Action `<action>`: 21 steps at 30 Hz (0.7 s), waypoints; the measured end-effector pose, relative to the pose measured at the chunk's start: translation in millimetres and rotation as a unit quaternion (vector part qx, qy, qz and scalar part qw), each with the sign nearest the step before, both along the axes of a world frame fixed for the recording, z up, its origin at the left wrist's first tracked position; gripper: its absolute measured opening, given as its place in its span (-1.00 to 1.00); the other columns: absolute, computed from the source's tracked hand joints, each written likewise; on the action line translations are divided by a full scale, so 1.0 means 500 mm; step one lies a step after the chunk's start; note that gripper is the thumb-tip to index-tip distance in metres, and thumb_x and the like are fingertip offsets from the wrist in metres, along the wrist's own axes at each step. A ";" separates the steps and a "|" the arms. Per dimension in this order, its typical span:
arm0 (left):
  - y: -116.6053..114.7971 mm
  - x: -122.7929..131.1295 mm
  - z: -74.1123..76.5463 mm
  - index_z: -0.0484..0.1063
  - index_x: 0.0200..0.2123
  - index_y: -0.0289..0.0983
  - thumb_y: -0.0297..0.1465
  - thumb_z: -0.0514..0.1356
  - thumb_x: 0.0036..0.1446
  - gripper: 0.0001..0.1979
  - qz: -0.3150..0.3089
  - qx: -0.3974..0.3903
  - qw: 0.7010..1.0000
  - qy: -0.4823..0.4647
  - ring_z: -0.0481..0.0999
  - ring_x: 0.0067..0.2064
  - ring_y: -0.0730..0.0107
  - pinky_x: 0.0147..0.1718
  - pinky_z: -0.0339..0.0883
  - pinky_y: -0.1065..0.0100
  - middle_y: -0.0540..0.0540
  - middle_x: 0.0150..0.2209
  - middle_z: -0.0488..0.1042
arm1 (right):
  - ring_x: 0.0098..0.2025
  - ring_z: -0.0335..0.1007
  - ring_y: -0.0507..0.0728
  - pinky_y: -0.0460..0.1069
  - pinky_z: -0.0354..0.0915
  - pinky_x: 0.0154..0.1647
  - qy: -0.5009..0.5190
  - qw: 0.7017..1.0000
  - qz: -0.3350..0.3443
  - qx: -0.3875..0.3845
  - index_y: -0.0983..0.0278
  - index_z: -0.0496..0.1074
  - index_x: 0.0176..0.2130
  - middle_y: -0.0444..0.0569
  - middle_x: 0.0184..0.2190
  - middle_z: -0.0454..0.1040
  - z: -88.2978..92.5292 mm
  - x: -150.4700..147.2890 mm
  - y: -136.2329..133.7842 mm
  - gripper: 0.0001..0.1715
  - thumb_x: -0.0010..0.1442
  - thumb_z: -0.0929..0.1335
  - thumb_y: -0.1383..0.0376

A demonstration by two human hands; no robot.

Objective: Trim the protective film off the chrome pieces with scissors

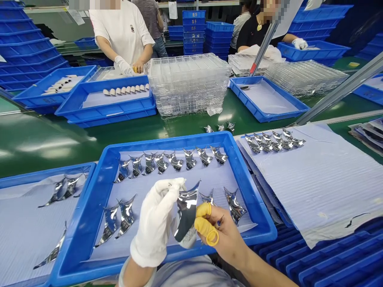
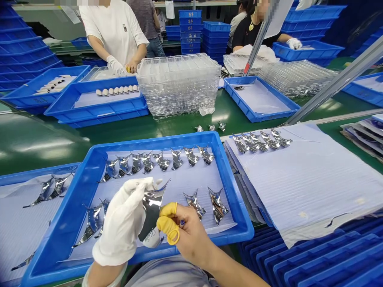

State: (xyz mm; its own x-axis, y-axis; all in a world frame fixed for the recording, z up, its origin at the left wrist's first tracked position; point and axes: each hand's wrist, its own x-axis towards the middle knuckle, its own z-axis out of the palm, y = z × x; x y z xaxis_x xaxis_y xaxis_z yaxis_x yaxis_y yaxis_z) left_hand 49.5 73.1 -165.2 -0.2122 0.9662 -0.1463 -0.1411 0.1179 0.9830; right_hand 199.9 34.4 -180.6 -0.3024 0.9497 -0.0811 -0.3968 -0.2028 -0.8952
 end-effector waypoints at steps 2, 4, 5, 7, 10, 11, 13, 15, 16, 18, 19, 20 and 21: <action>-0.010 -0.009 0.000 0.60 -0.23 -0.17 -0.28 0.38 0.12 -0.85 -0.005 0.039 0.999 0.004 0.60 -0.09 0.27 -0.07 0.47 0.29 -0.06 -0.17 0.65 | -0.61 -0.11 -0.07 -0.12 -0.10 -0.62 -0.005 1.000 0.003 0.013 0.26 0.32 -0.44 -0.27 -0.63 0.10 -0.010 0.003 0.002 -0.55 0.27 0.45 0.02; -0.019 -0.014 0.005 0.60 -0.25 -0.11 -0.37 0.37 0.14 -0.91 -0.005 0.108 0.994 0.033 0.56 -0.04 0.29 0.06 0.40 0.25 0.00 -0.20 0.64 | -0.60 -0.12 -0.06 -0.11 -0.12 -0.61 -0.014 1.000 0.006 0.024 0.26 0.32 -0.44 -0.27 -0.63 0.10 -0.020 0.005 0.005 -0.54 0.29 0.43 0.01; -0.023 -0.014 0.009 0.61 -0.26 -0.09 -0.41 0.36 0.14 -0.90 -0.009 0.143 0.989 0.048 0.55 -0.05 0.30 0.11 0.37 0.22 0.02 -0.24 0.63 | -0.60 -0.12 -0.06 -0.11 -0.12 -0.61 -0.018 0.999 0.007 0.028 0.26 0.32 -0.45 -0.27 -0.62 0.10 -0.023 0.006 0.007 -0.53 0.29 0.43 0.00; -0.028 -0.014 0.015 0.60 -0.27 -0.05 -0.48 0.33 0.15 -0.84 -0.025 0.193 0.978 0.071 0.54 -0.11 0.32 0.16 0.32 0.16 0.05 -0.30 0.62 | -0.59 -0.10 -0.05 -0.10 -0.11 -0.61 -0.023 0.999 0.004 0.033 0.26 0.32 -0.45 -0.26 -0.62 0.11 -0.027 0.007 0.010 -0.52 0.29 0.42 -0.01; -0.033 -0.017 0.018 0.59 -0.22 -0.02 -0.53 0.29 0.17 -0.76 -0.047 0.231 0.967 0.097 0.53 -0.14 0.31 0.16 0.31 0.07 0.05 -0.31 0.61 | -0.59 -0.06 -0.05 -0.10 -0.06 -0.60 -0.038 0.998 -0.004 0.057 0.26 0.34 -0.45 -0.25 -0.61 0.14 -0.028 0.006 0.014 -0.53 0.31 0.40 0.00; -0.034 -0.020 0.016 0.59 -0.20 -0.03 -0.53 0.29 0.17 -0.76 -0.053 0.243 0.963 0.106 0.54 -0.14 0.30 0.16 0.32 0.04 0.04 -0.30 0.60 | -0.59 -0.05 -0.04 -0.10 -0.05 -0.60 -0.050 0.996 -0.009 0.073 0.26 0.34 -0.46 -0.25 -0.61 0.15 -0.027 0.006 0.015 -0.53 0.32 0.40 0.00; -0.034 -0.026 0.010 0.57 -0.19 -0.07 -0.54 0.27 0.18 -0.77 -0.060 0.270 0.954 0.118 0.55 -0.15 0.28 0.14 0.34 -0.02 0.02 -0.28 0.61 | -0.58 -0.02 -0.04 -0.11 0.00 -0.58 -0.087 0.988 -0.027 0.123 0.26 0.34 -0.48 -0.23 -0.61 0.18 -0.024 0.007 0.015 -0.51 0.33 0.39 0.01; -0.033 -0.032 0.002 0.57 -0.18 -0.10 -0.53 0.23 0.22 -0.79 -0.056 0.280 0.951 0.122 0.55 -0.13 0.27 0.15 0.33 -0.04 0.00 -0.25 0.62 | -0.57 0.07 -0.02 -0.10 0.08 -0.56 -0.143 0.967 -0.061 0.200 0.26 0.37 -0.48 -0.20 -0.60 0.25 -0.019 0.009 0.013 -0.54 0.36 0.38 0.06; -0.033 -0.035 -0.002 0.57 -0.17 -0.10 -0.52 0.20 0.26 -0.79 -0.051 0.273 0.953 0.124 0.55 -0.12 0.28 0.17 0.31 -0.03 0.00 -0.23 0.62 | -0.56 0.14 0.00 -0.09 0.12 -0.54 -0.177 0.949 -0.080 0.247 0.26 0.40 -0.46 -0.18 -0.60 0.31 -0.016 0.010 0.012 -0.58 0.39 0.37 0.11; -0.033 -0.039 -0.008 0.58 -0.13 -0.09 -0.49 0.15 0.31 -0.77 -0.043 0.245 0.960 0.126 0.55 -0.08 0.31 0.21 0.28 0.03 0.01 -0.16 0.63 | -0.54 0.26 0.02 -0.08 0.18 -0.52 -0.244 0.901 -0.115 0.340 0.25 0.48 -0.35 -0.13 -0.56 0.43 -0.011 0.014 0.009 -0.71 0.43 0.34 0.24; -0.033 -0.041 -0.011 0.58 -0.11 -0.08 -0.48 0.14 0.33 -0.75 -0.044 0.232 0.963 0.128 0.55 -0.06 0.33 0.23 0.26 0.07 0.02 -0.13 0.63 | -0.53 0.32 0.03 -0.08 0.20 -0.50 -0.275 0.874 -0.129 0.379 0.24 0.51 -0.27 -0.12 -0.53 0.48 -0.009 0.017 0.009 -0.77 0.44 0.32 0.29; -0.034 -0.042 -0.014 0.58 -0.08 -0.06 -0.47 0.13 0.34 -0.74 -0.046 0.223 0.965 0.132 0.55 -0.04 0.34 0.25 0.24 0.10 0.04 -0.11 0.63 | -0.51 0.38 0.04 -0.08 0.22 -0.49 -0.300 0.850 -0.141 0.410 0.23 0.52 -0.20 -0.10 -0.51 0.52 -0.007 0.019 0.009 -0.79 0.45 0.30 0.33; -0.034 -0.043 -0.016 0.57 -0.05 -0.05 -0.46 0.13 0.35 -0.73 -0.050 0.216 0.966 0.135 0.55 -0.01 0.34 0.26 0.22 0.12 0.05 -0.09 0.64 | -0.47 0.44 0.05 -0.08 0.24 -0.47 -0.320 0.829 -0.151 0.432 0.22 0.52 -0.15 -0.09 -0.48 0.55 -0.007 0.021 0.009 -0.79 0.46 0.28 0.36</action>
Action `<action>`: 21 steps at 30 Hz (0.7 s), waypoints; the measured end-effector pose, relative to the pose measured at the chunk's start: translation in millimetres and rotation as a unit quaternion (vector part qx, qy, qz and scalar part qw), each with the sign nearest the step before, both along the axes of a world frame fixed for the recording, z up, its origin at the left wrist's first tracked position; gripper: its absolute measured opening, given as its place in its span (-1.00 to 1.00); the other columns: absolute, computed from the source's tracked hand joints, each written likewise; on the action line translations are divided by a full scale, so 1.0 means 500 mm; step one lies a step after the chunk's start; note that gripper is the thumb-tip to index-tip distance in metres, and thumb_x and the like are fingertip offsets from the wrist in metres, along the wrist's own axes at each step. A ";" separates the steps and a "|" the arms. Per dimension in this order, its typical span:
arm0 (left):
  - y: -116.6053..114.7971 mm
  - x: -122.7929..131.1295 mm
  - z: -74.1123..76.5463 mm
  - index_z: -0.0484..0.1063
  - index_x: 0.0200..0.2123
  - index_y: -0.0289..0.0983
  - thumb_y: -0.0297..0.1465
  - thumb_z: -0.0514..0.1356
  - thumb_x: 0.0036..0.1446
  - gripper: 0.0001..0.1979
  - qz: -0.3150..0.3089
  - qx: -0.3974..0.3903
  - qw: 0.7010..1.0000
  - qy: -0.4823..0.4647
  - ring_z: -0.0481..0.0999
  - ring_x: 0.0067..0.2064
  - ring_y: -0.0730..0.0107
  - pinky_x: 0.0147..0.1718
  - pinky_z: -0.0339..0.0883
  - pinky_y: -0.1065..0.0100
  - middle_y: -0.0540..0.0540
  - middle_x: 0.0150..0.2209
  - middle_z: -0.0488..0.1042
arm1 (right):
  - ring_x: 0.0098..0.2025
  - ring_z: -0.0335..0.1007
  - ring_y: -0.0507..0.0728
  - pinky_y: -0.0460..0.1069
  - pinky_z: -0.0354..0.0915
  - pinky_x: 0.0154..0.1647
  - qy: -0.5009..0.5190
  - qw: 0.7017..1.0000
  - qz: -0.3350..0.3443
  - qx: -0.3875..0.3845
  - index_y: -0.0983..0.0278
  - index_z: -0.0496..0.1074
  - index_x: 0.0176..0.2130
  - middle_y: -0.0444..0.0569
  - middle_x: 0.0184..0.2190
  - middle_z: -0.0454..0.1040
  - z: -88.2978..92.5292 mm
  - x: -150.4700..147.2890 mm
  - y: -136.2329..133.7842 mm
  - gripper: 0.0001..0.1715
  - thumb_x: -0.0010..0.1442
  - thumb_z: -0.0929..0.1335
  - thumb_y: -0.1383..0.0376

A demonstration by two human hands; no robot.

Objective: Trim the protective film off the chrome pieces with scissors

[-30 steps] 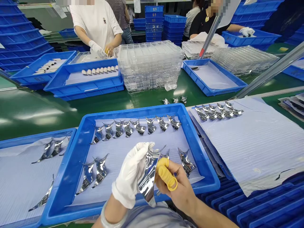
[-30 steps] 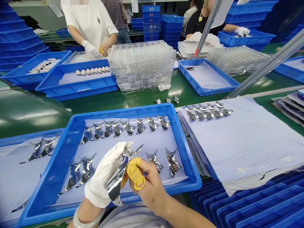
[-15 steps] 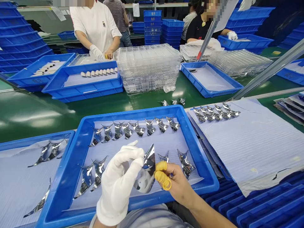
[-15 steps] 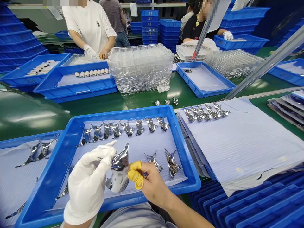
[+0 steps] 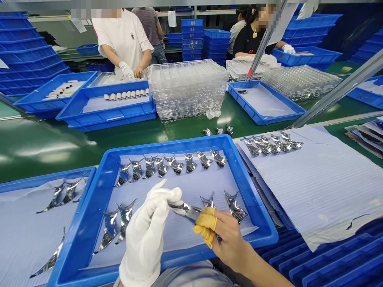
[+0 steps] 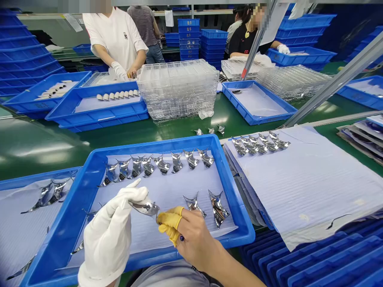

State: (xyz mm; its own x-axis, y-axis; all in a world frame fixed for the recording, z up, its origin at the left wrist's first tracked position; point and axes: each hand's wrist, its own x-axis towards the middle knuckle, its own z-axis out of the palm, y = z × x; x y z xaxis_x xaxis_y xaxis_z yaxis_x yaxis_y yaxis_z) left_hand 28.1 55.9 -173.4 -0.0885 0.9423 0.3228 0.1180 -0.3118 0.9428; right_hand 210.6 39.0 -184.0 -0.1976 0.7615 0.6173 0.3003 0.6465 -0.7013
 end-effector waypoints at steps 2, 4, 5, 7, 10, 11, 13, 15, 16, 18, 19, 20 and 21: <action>-0.001 -0.002 -0.004 0.56 -0.01 -0.03 -0.45 0.13 0.35 -0.72 -0.006 -0.009 1.000 0.013 0.52 0.06 0.34 0.29 0.19 0.17 0.08 -0.05 0.63 | -0.38 0.52 0.07 -0.07 0.28 -0.42 -0.031 0.999 -0.021 0.031 0.21 0.51 -0.08 -0.06 -0.43 0.59 -0.001 0.004 0.001 -0.73 0.49 0.22 0.38; -0.001 -0.004 -0.005 0.56 0.01 -0.01 -0.46 0.12 0.36 -0.70 -0.013 -0.010 0.999 0.029 0.49 0.11 0.34 0.30 0.18 0.19 0.10 -0.02 0.63 | -0.33 0.54 0.09 -0.06 0.31 -0.39 -0.041 0.998 -0.029 0.039 0.20 0.50 -0.08 -0.05 -0.42 0.59 -0.005 0.006 0.003 -0.69 0.49 0.20 0.39; 0.000 -0.006 -0.004 0.55 0.02 -0.01 -0.46 0.12 0.36 -0.69 -0.020 -0.007 0.999 0.035 0.49 0.12 0.35 0.29 0.19 0.20 0.11 -0.02 0.62 | -0.33 0.54 0.09 -0.06 0.31 -0.39 -0.036 0.998 -0.028 0.036 0.20 0.50 -0.09 -0.06 -0.44 0.58 -0.008 0.006 0.003 -0.69 0.48 0.20 0.40; 0.003 -0.008 -0.001 0.54 0.02 0.00 -0.49 0.13 0.35 -0.67 -0.039 0.015 0.998 0.047 0.47 0.13 0.36 0.27 0.22 0.22 0.12 -0.03 0.62 | -0.36 0.51 0.09 -0.08 0.32 -0.40 -0.008 1.000 -0.015 0.010 0.21 0.51 -0.14 -0.08 -0.47 0.53 -0.016 0.005 0.005 -0.73 0.43 0.24 0.44; 0.009 -0.011 0.007 0.53 0.04 -0.03 -0.52 0.18 0.30 -0.66 -0.074 0.075 0.992 0.069 0.47 0.11 0.36 0.25 0.24 0.22 0.09 -0.07 0.62 | -0.40 0.43 0.06 -0.11 0.30 -0.44 0.064 0.996 0.015 -0.061 0.23 0.50 -0.23 -0.08 -0.46 0.49 -0.027 0.000 0.009 -0.75 0.34 0.29 0.51; 0.011 -0.012 0.009 0.53 0.05 -0.05 -0.53 0.19 0.29 -0.65 -0.086 0.096 0.989 0.078 0.48 0.08 0.35 0.26 0.22 0.19 0.07 -0.09 0.62 | -0.42 0.40 0.05 -0.11 0.29 -0.44 0.089 0.992 0.023 -0.081 0.24 0.49 -0.26 -0.09 -0.46 0.49 -0.030 -0.001 0.011 -0.75 0.31 0.30 0.52; 0.014 -0.013 0.014 0.51 0.07 -0.10 -0.55 0.20 0.27 -0.63 -0.108 0.128 0.981 0.096 0.50 0.01 0.33 0.28 0.21 0.10 0.03 -0.13 0.62 | -0.44 0.34 0.04 -0.12 0.28 -0.43 0.128 0.985 0.034 -0.107 0.24 0.48 -0.30 -0.10 -0.46 0.47 -0.035 -0.004 0.015 -0.76 0.27 0.31 0.54; 0.014 -0.014 0.016 0.50 0.09 -0.12 -0.57 0.19 0.26 -0.62 -0.121 0.142 0.976 0.108 0.51 -0.04 0.32 0.27 0.21 0.04 0.01 -0.15 0.62 | -0.45 0.31 0.03 -0.12 0.27 -0.43 0.148 0.980 0.039 -0.124 0.24 0.47 -0.33 -0.11 -0.47 0.45 -0.037 -0.005 0.018 -0.76 0.26 0.32 0.54; 0.014 -0.014 0.017 0.50 0.09 -0.13 -0.58 0.19 0.25 -0.61 -0.124 0.145 0.975 0.112 0.51 -0.04 0.32 0.27 0.22 0.03 0.00 -0.16 0.62 | -0.45 0.30 0.03 -0.11 0.26 -0.43 0.152 0.979 0.040 -0.130 0.24 0.47 -0.34 -0.12 -0.48 0.44 -0.038 -0.006 0.019 -0.76 0.26 0.32 0.53; 0.013 -0.014 0.017 0.50 0.09 -0.13 -0.59 0.19 0.25 -0.60 -0.124 0.149 0.974 0.114 0.52 -0.05 0.32 0.26 0.22 0.03 0.00 -0.16 0.62 | -0.46 0.29 0.03 -0.10 0.25 -0.44 0.153 0.977 0.039 -0.140 0.24 0.46 -0.36 -0.11 -0.48 0.44 -0.037 -0.007 0.019 -0.77 0.28 0.32 0.50; 0.012 -0.013 0.016 0.50 0.09 -0.12 -0.59 0.19 0.25 -0.60 -0.120 0.147 0.975 0.112 0.52 -0.04 0.33 0.27 0.22 0.04 0.01 -0.16 0.62 | -0.46 0.29 0.04 -0.10 0.25 -0.44 0.152 0.977 0.038 -0.143 0.24 0.46 -0.37 -0.11 -0.49 0.44 -0.035 -0.007 0.018 -0.77 0.30 0.32 0.47; 0.011 -0.013 0.015 0.50 0.09 -0.10 -0.59 0.19 0.25 -0.59 -0.112 0.142 0.977 0.110 0.52 -0.02 0.34 0.28 0.21 0.07 0.02 -0.15 0.63 | -0.47 0.28 0.04 -0.09 0.24 -0.44 0.151 0.978 0.036 -0.143 0.24 0.45 -0.38 -0.11 -0.50 0.43 -0.033 -0.008 0.017 -0.77 0.31 0.33 0.45; 0.010 -0.013 0.014 0.50 0.09 -0.08 -0.58 0.19 0.25 -0.60 -0.100 0.132 0.981 0.106 0.51 0.01 0.35 0.29 0.21 0.11 0.04 -0.12 0.63 | -0.47 0.27 0.04 -0.08 0.24 -0.44 0.149 0.978 0.035 -0.142 0.24 0.45 -0.38 -0.12 -0.51 0.42 -0.031 -0.009 0.015 -0.77 0.33 0.33 0.42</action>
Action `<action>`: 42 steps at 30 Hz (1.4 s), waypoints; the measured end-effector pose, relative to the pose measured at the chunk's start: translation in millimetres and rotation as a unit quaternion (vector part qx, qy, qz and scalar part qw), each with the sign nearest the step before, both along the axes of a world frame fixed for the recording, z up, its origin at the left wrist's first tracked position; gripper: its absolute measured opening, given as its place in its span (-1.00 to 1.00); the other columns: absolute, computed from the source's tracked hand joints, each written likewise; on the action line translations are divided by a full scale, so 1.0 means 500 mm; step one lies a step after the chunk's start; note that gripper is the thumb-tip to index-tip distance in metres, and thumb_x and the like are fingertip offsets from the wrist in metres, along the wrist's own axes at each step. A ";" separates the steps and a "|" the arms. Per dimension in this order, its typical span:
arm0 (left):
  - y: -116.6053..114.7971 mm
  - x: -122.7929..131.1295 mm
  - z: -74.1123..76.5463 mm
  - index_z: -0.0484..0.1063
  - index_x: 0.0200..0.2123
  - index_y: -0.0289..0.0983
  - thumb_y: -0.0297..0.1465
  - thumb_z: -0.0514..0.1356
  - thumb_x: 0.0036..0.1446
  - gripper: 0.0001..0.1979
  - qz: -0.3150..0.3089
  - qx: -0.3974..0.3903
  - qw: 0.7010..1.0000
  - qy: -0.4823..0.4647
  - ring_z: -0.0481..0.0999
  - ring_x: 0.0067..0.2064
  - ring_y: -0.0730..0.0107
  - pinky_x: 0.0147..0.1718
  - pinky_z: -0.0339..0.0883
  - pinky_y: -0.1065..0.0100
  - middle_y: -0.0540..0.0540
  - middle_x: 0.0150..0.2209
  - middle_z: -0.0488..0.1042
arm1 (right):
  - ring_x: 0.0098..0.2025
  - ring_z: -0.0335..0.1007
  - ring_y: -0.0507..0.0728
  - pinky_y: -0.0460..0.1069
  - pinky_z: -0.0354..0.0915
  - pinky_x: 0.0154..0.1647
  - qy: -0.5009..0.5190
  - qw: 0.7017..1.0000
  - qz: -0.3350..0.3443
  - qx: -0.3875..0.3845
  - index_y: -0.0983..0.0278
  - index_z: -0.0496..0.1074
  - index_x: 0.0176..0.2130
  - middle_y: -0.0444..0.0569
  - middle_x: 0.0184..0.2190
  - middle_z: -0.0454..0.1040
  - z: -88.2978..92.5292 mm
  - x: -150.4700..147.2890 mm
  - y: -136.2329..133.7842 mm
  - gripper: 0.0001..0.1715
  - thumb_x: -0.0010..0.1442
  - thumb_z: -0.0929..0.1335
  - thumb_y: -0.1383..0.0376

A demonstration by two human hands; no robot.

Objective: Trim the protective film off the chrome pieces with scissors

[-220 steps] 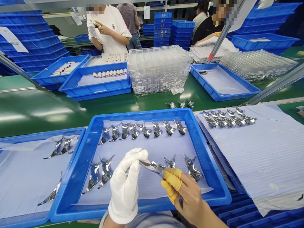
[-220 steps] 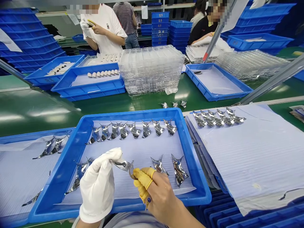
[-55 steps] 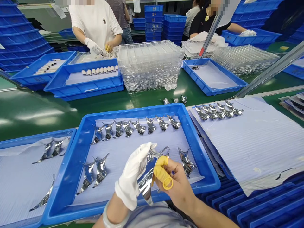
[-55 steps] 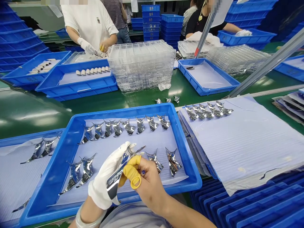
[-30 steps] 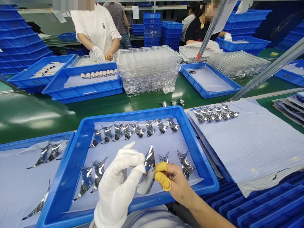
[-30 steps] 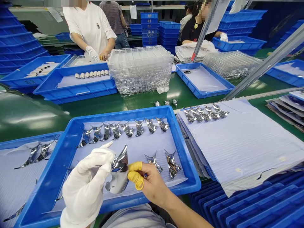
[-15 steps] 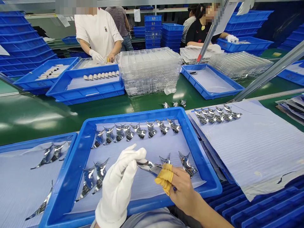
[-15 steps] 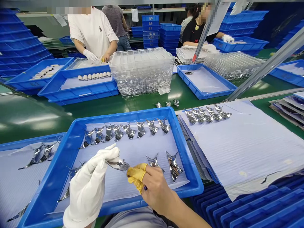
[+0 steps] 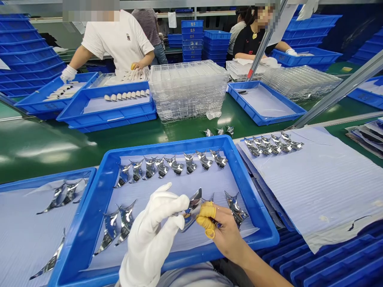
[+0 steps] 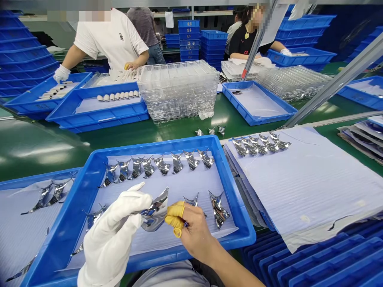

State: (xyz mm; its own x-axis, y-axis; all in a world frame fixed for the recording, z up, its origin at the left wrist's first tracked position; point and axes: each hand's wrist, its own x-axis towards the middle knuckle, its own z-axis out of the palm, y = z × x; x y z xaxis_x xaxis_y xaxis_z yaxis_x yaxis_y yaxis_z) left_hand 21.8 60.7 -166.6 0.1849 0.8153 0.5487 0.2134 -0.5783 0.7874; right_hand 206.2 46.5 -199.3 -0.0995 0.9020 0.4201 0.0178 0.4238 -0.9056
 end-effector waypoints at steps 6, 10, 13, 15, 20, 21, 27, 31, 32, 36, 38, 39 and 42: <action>-0.005 0.001 -0.017 0.55 0.00 0.05 -0.51 0.15 0.33 -0.65 0.083 -0.123 0.988 -0.045 0.48 0.16 0.41 0.22 0.28 0.30 0.15 0.01 0.62 | -0.49 0.18 0.02 -0.09 0.17 -0.46 -0.031 1.000 0.003 0.003 0.23 0.43 -0.33 -0.16 -0.50 0.40 0.022 0.000 -0.014 -0.82 0.35 0.35 0.40; -0.005 0.001 -0.025 0.57 -0.01 0.04 -0.41 0.19 0.33 -0.72 0.105 -0.201 0.971 -0.078 0.51 0.13 0.38 0.18 0.32 0.33 0.12 0.04 0.61 | -0.52 0.15 0.00 -0.11 0.13 -0.51 -0.069 0.997 -0.005 0.026 0.23 0.43 -0.25 -0.15 -0.45 0.43 0.029 0.000 -0.020 -0.85 0.35 0.34 0.45; -0.003 0.001 -0.028 0.59 -0.01 -0.01 -0.35 0.21 0.31 -0.76 0.114 -0.235 0.961 -0.096 0.52 0.11 0.34 0.17 0.33 0.34 0.06 0.03 0.61 | -0.50 0.20 0.01 -0.11 0.16 -0.50 -0.107 0.993 -0.021 0.054 0.23 0.44 -0.22 -0.13 -0.45 0.45 0.027 -0.001 -0.023 -0.86 0.36 0.33 0.45; -0.001 0.001 -0.030 0.60 -0.01 -0.05 -0.33 0.23 0.29 -0.76 0.116 -0.243 0.958 -0.101 0.54 0.06 0.31 0.16 0.34 0.31 0.02 -0.01 0.63 | -0.48 0.24 0.03 -0.10 0.18 -0.49 -0.127 0.989 -0.029 0.066 0.24 0.45 -0.20 -0.12 -0.46 0.46 0.025 -0.001 -0.025 -0.87 0.37 0.33 0.43; 0.002 -0.002 -0.032 0.61 -0.04 -0.09 -0.35 0.30 0.22 -0.76 0.121 -0.241 0.956 -0.116 0.56 0.04 0.25 0.13 0.38 0.26 -0.02 -0.01 0.63 | -0.52 0.16 0.02 -0.08 0.15 -0.51 -0.081 0.997 -0.004 0.005 0.24 0.46 -0.26 -0.14 -0.50 0.41 0.026 0.000 -0.027 -0.86 0.36 0.33 0.40; 0.002 -0.002 -0.032 0.62 -0.05 -0.09 -0.36 0.31 0.21 -0.76 0.119 -0.241 0.956 -0.120 0.56 0.05 0.26 0.13 0.38 0.27 -0.02 -0.01 0.63 | -0.54 0.14 0.01 -0.08 0.14 -0.51 -0.058 0.998 0.008 -0.024 0.24 0.46 -0.29 -0.15 -0.51 0.38 0.027 0.000 -0.026 -0.85 0.35 0.34 0.39; 0.008 0.008 -0.030 0.62 -0.16 -0.09 -0.37 0.35 0.18 -0.85 0.128 -0.242 0.951 -0.146 0.54 0.07 0.34 0.15 0.35 0.34 0.04 -0.10 0.66 | -0.59 -0.07 -0.03 -0.09 -0.05 -0.59 0.076 0.972 0.071 -0.209 0.26 0.40 -0.44 -0.23 -0.61 0.12 0.039 -0.003 -0.018 -0.67 0.32 0.38 0.16; 0.014 0.018 -0.023 0.62 -0.21 -0.14 -0.32 0.37 0.15 -0.88 0.140 -0.271 0.938 -0.163 0.58 -0.01 0.32 0.07 0.42 0.34 0.00 -0.16 0.67 | -0.59 -0.12 -0.05 -0.10 -0.13 -0.61 0.166 0.934 0.095 -0.301 0.28 0.40 -0.45 -0.26 -0.63 0.11 0.035 -0.009 -0.016 -0.60 0.21 0.47 0.05; 0.015 0.020 -0.020 0.62 -0.23 -0.15 -0.30 0.38 0.14 -0.88 0.144 -0.276 0.936 -0.164 0.59 -0.02 0.31 0.05 0.43 0.33 0.00 -0.18 0.67 | -0.60 -0.15 -0.06 -0.10 -0.15 -0.62 0.189 0.922 0.101 -0.323 0.28 0.41 -0.44 -0.27 -0.64 0.09 0.032 -0.011 -0.015 -0.59 0.19 0.49 0.04; 0.017 0.030 -0.010 0.60 -0.28 -0.19 -0.30 0.40 0.10 -0.87 0.170 -0.271 0.936 -0.149 0.58 0.00 0.25 0.08 0.40 0.24 -0.03 -0.21 0.66 | -0.66 -0.20 -0.10 -0.12 -0.20 -0.65 0.256 0.880 0.123 -0.381 0.29 0.44 -0.43 -0.34 -0.71 0.05 0.019 -0.018 -0.011 -0.55 0.10 0.53 -0.01; 0.017 0.035 -0.006 0.59 -0.28 -0.20 -0.30 0.40 0.10 -0.86 0.178 -0.260 0.938 -0.144 0.57 0.04 0.21 0.14 0.36 0.18 -0.03 -0.22 0.66 | -0.68 -0.19 -0.11 -0.13 -0.23 -0.66 0.280 0.868 0.121 -0.392 0.30 0.44 -0.43 -0.34 -0.72 0.09 0.015 -0.021 -0.009 -0.50 0.04 0.56 -0.05; 0.017 0.037 -0.004 0.58 -0.28 -0.20 -0.30 0.40 0.10 -0.86 0.177 -0.254 0.940 -0.143 0.56 0.05 0.19 0.16 0.34 0.16 -0.04 -0.21 0.66 | -0.69 -0.19 -0.12 -0.13 -0.24 -0.66 0.287 0.865 0.116 -0.396 0.30 0.44 -0.42 -0.34 -0.73 0.10 0.015 -0.022 -0.008 -0.48 0.01 0.57 -0.06; 0.018 0.039 0.001 0.57 -0.27 -0.21 -0.26 0.41 0.08 -0.81 0.164 -0.256 0.942 -0.140 0.58 0.02 0.19 0.15 0.34 0.15 -0.06 -0.19 0.66 | -0.69 -0.22 -0.13 -0.13 -0.24 -0.67 0.294 0.864 0.103 -0.396 0.30 0.45 -0.42 -0.35 -0.72 0.10 0.017 -0.024 -0.007 -0.51 0.00 0.58 -0.03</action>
State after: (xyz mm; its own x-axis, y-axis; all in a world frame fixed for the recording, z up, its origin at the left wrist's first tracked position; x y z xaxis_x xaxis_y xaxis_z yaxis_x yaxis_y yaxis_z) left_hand 41.5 69.5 -165.9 -0.2159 0.9748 0.0570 0.0567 -0.0458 0.9973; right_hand 194.2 43.1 -190.6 -0.2723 0.9181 -0.2880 -0.5454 -0.3939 -0.7398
